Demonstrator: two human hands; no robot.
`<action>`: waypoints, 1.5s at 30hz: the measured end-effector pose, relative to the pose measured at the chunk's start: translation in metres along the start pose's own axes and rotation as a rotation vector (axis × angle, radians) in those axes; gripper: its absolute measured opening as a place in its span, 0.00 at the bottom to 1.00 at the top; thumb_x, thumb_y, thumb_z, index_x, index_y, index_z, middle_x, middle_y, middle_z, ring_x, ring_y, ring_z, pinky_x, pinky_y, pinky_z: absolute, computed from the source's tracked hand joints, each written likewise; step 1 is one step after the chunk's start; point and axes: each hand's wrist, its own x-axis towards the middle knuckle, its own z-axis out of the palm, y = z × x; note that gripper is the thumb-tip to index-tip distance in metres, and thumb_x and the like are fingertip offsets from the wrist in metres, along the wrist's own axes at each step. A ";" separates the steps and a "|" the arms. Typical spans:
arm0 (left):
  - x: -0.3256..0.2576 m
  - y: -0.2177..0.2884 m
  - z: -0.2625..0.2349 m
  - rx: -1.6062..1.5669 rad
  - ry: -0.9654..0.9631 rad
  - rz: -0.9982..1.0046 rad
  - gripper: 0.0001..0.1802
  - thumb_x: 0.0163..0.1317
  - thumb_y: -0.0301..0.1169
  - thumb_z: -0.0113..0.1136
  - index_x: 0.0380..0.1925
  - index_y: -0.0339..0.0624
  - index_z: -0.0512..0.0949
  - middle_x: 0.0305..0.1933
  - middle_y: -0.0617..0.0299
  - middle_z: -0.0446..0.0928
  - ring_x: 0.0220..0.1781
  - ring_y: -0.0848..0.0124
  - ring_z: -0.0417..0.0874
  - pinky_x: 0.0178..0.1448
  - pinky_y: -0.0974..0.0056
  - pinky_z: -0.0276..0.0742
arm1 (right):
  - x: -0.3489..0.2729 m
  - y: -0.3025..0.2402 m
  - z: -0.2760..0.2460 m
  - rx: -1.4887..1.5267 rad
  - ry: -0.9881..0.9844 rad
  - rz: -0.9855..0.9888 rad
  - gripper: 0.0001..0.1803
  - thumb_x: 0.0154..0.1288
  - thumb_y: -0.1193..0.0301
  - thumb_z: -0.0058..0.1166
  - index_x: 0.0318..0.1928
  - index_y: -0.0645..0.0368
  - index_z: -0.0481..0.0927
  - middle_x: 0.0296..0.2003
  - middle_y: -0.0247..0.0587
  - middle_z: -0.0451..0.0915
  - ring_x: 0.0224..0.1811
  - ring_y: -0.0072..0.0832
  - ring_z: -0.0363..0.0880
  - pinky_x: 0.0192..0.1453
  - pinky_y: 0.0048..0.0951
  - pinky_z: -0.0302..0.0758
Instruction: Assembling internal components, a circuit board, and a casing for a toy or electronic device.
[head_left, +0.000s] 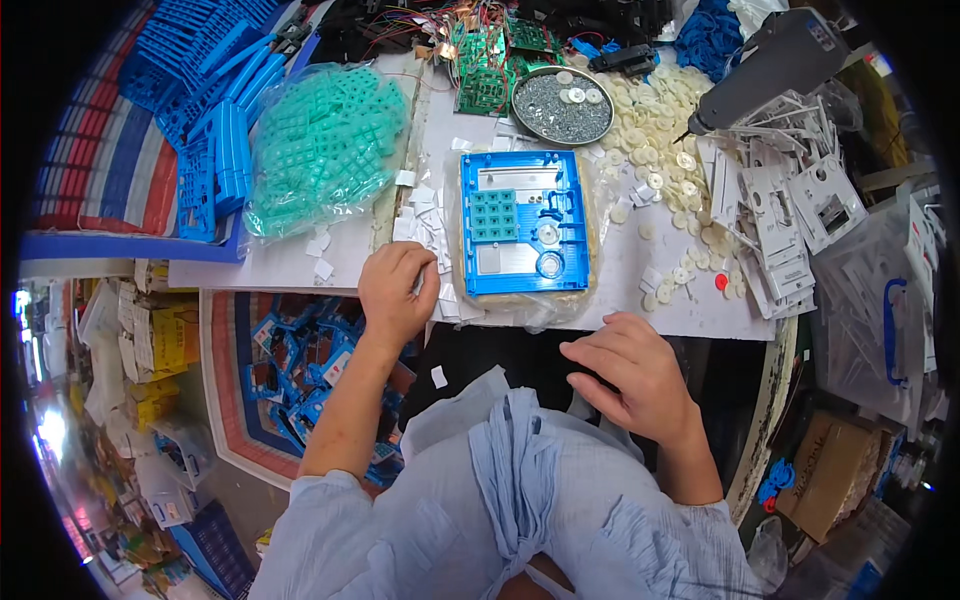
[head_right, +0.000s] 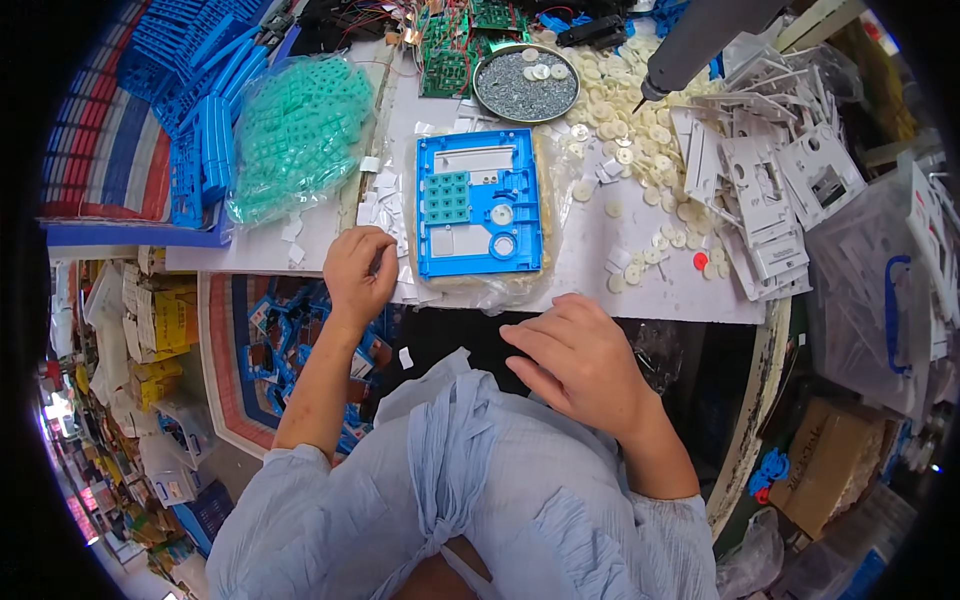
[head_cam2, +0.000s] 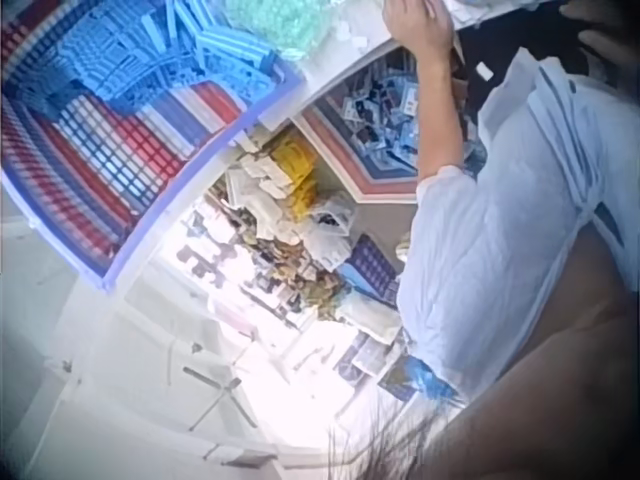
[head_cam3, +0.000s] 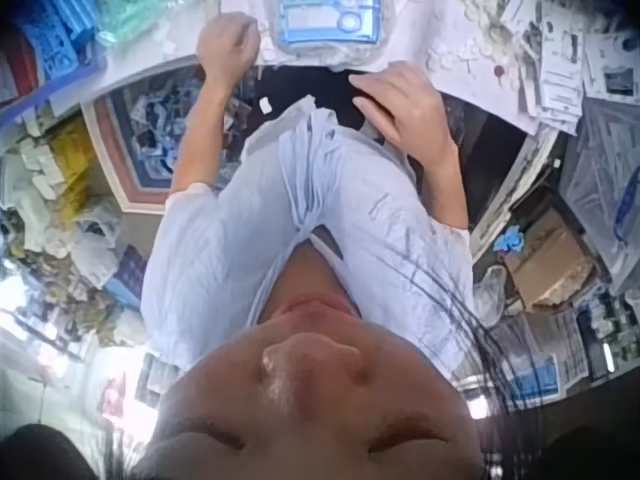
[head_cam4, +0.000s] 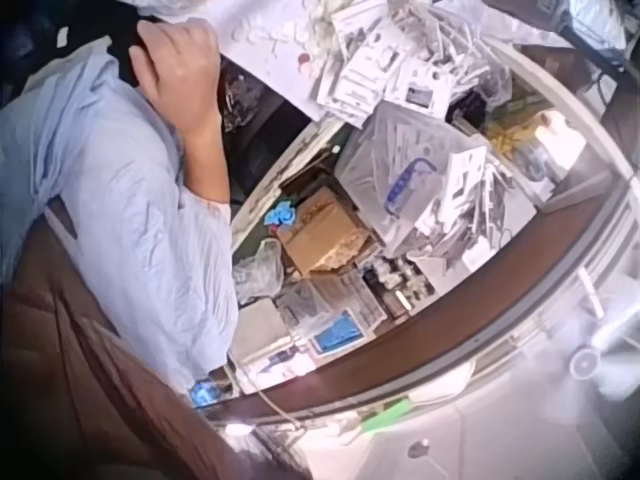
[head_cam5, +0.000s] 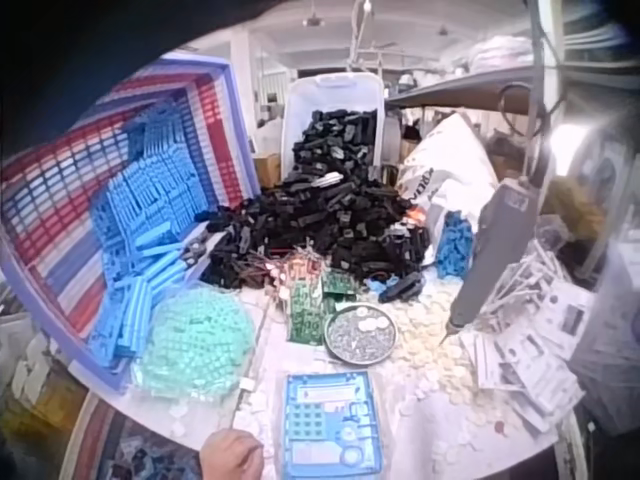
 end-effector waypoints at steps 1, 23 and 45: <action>-0.001 -0.001 0.001 -0.004 0.001 -0.007 0.05 0.55 0.23 0.67 0.32 0.43 0.82 0.36 0.59 0.82 0.38 0.58 0.83 0.42 0.56 0.76 | 0.001 -0.001 0.000 -0.009 -0.004 -0.006 0.16 0.58 0.72 0.71 0.47 0.60 0.86 0.39 0.41 0.87 0.41 0.40 0.82 0.57 0.43 0.77; 0.069 0.006 -0.029 -0.114 -0.340 0.273 0.23 0.55 0.38 0.73 0.52 0.49 0.84 0.52 0.57 0.80 0.46 0.58 0.80 0.51 0.52 0.74 | 0.062 0.032 0.005 -0.016 -0.092 -0.006 0.14 0.58 0.72 0.70 0.45 0.60 0.86 0.38 0.41 0.86 0.41 0.41 0.82 0.50 0.39 0.78; 0.218 0.011 -0.012 0.166 0.118 0.179 0.10 0.54 0.29 0.72 0.31 0.42 0.78 0.40 0.59 0.81 0.47 0.56 0.81 0.55 0.54 0.75 | 0.175 0.079 0.034 1.107 0.430 0.392 0.19 0.75 0.68 0.60 0.60 0.65 0.80 0.56 0.45 0.83 0.56 0.27 0.82 0.55 0.32 0.82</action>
